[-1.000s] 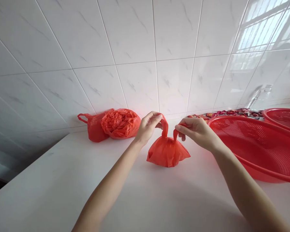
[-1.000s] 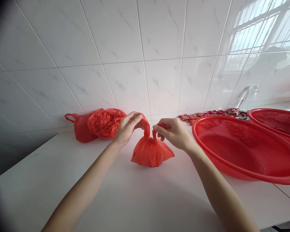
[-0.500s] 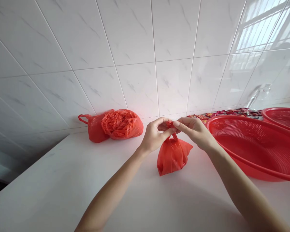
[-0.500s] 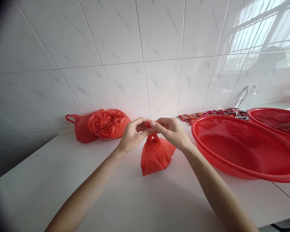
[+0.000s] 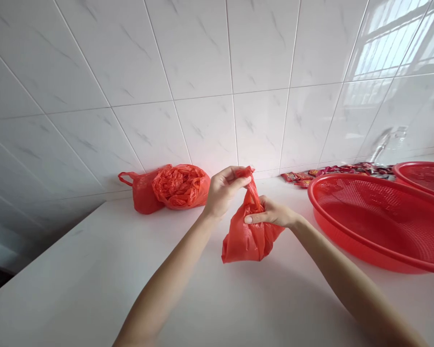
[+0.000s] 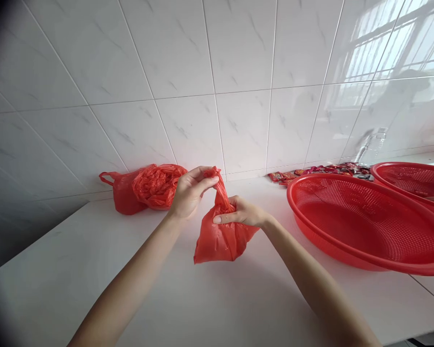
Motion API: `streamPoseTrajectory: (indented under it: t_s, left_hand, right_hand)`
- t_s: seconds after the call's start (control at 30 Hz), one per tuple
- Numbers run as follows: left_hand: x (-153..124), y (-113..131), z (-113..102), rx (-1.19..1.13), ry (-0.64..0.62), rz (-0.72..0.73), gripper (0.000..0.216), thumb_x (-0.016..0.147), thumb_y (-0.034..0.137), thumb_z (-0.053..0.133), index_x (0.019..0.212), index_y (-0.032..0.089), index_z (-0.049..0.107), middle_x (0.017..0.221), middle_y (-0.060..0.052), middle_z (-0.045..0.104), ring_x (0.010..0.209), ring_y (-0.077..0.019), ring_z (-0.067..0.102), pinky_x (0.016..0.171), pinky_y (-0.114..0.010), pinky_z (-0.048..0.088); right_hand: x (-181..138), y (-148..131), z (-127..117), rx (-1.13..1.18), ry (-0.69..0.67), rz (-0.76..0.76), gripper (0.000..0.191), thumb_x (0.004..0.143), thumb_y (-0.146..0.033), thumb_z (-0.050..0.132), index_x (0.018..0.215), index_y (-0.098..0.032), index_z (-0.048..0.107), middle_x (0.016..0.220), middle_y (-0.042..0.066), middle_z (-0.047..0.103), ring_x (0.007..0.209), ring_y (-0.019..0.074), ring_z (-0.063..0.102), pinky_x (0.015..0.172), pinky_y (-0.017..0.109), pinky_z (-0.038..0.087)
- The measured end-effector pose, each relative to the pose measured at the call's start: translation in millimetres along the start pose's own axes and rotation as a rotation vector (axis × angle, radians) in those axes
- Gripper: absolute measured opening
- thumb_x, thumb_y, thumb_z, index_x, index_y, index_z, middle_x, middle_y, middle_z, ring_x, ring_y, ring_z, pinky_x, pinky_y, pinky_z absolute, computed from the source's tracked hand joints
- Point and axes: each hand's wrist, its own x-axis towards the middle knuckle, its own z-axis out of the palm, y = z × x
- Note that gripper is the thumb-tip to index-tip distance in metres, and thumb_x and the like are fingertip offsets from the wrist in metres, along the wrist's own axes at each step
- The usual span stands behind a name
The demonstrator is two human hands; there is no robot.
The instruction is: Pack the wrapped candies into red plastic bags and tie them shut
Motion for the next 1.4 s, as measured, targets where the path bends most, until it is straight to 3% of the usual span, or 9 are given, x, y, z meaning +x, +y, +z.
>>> streamPoseTrajectory:
  t_s: [0.2, 0.43, 0.57, 0.77, 0.97, 1.13, 1.27, 1.4]
  left_hand:
    - [5.5, 1.4, -10.7, -0.062, 0.100, 0.007, 0.016, 0.062, 0.020, 0.083, 0.076, 0.017, 0.074, 0.074, 0.001, 0.070, 0.071, -0.0121, 0.063, 0.070, -0.027, 0.054]
    - [-1.1, 8.3, -5.5, -0.032, -0.039, -0.046, 0.013, 0.067, 0.020, 0.081, 0.077, 0.017, 0.073, 0.076, 0.001, 0.070, 0.070, -0.0108, 0.062, 0.070, -0.025, 0.054]
    - [-1.1, 9.2, -1.9, -0.011, -0.049, -0.029, 0.011, 0.068, 0.019, 0.080, 0.076, 0.017, 0.073, 0.077, 0.000, 0.070, 0.072, -0.0114, 0.061, 0.071, -0.026, 0.053]
    - [4.0, 3.2, -4.6, -0.026, 0.035, -0.016, 0.013, 0.066, 0.021, 0.081, 0.076, 0.017, 0.073, 0.078, 0.000, 0.070, 0.072, -0.0111, 0.061, 0.072, -0.026, 0.053]
    - [8.5, -6.4, -12.5, -0.084, 0.134, -0.044, 0.017, 0.059, 0.023, 0.084, 0.070, 0.018, 0.072, 0.076, 0.000, 0.070, 0.073, -0.0121, 0.062, 0.073, -0.027, 0.053]
    - [12.5, -11.8, -17.6, -0.093, 0.144, -0.074, 0.020, 0.061, 0.025, 0.085, 0.072, 0.018, 0.070, 0.075, 0.001, 0.067, 0.073, -0.0116, 0.061, 0.078, -0.029, 0.052]
    - [4.1, -20.6, -22.8, -0.061, 0.115, -0.112, 0.033, 0.067, 0.035, 0.084, 0.092, 0.019, 0.069, 0.090, -0.002, 0.069, 0.085, -0.0154, 0.066, 0.088, -0.033, 0.050]
    - [-28.3, -40.7, -25.2, 0.194, 0.017, -0.173, 0.070, 0.068, 0.040, 0.087, 0.129, 0.024, 0.056, 0.125, -0.010, 0.064, 0.113, -0.0255, 0.064, 0.097, -0.040, 0.049]
  right_hand:
    - [1.7, 2.9, 6.8, 0.035, -0.018, 0.029, 0.032, 0.074, -0.043, 0.083, 0.077, -0.014, 0.070, 0.074, 0.001, 0.068, 0.069, 0.0156, 0.063, 0.067, 0.030, 0.052]
    - [-3.5, -0.5, -0.3, 0.000, -0.006, -0.146, 0.040, 0.086, -0.049, 0.071, 0.108, -0.016, 0.072, 0.102, 0.008, 0.072, 0.094, 0.0213, 0.067, 0.084, 0.034, 0.053]
    - [-1.0, 0.8, 3.9, 0.056, 0.040, -0.143, 0.031, 0.088, -0.045, 0.070, 0.096, -0.015, 0.072, 0.092, 0.006, 0.071, 0.086, 0.0201, 0.067, 0.080, 0.034, 0.052]
    - [7.0, 12.7, 15.4, 0.075, 0.191, -0.120, 0.037, 0.085, -0.052, 0.071, 0.079, -0.016, 0.063, 0.069, -0.002, 0.055, 0.061, 0.0113, 0.052, 0.059, 0.026, 0.042]
    - [11.2, 17.1, 21.8, 0.101, 0.256, -0.116, 0.045, 0.083, -0.054, 0.072, 0.068, -0.018, 0.050, 0.064, -0.004, 0.047, 0.056, 0.0091, 0.044, 0.054, 0.024, 0.036]
    - [11.1, 14.2, 22.9, 0.114, 0.305, -0.117, 0.046, 0.082, -0.055, 0.072, 0.068, -0.019, 0.048, 0.062, -0.006, 0.045, 0.054, 0.0077, 0.041, 0.052, 0.023, 0.033]
    - [10.8, 15.6, 19.4, 0.153, 0.341, -0.105, 0.044, 0.082, -0.054, 0.073, 0.069, -0.018, 0.051, 0.062, -0.005, 0.047, 0.053, 0.0077, 0.044, 0.051, 0.023, 0.035]
    - [11.1, 14.3, 16.1, 0.236, 0.404, -0.133, 0.043, 0.077, -0.057, 0.076, 0.080, -0.017, 0.062, 0.068, -0.002, 0.058, 0.058, 0.0108, 0.052, 0.055, 0.025, 0.042]
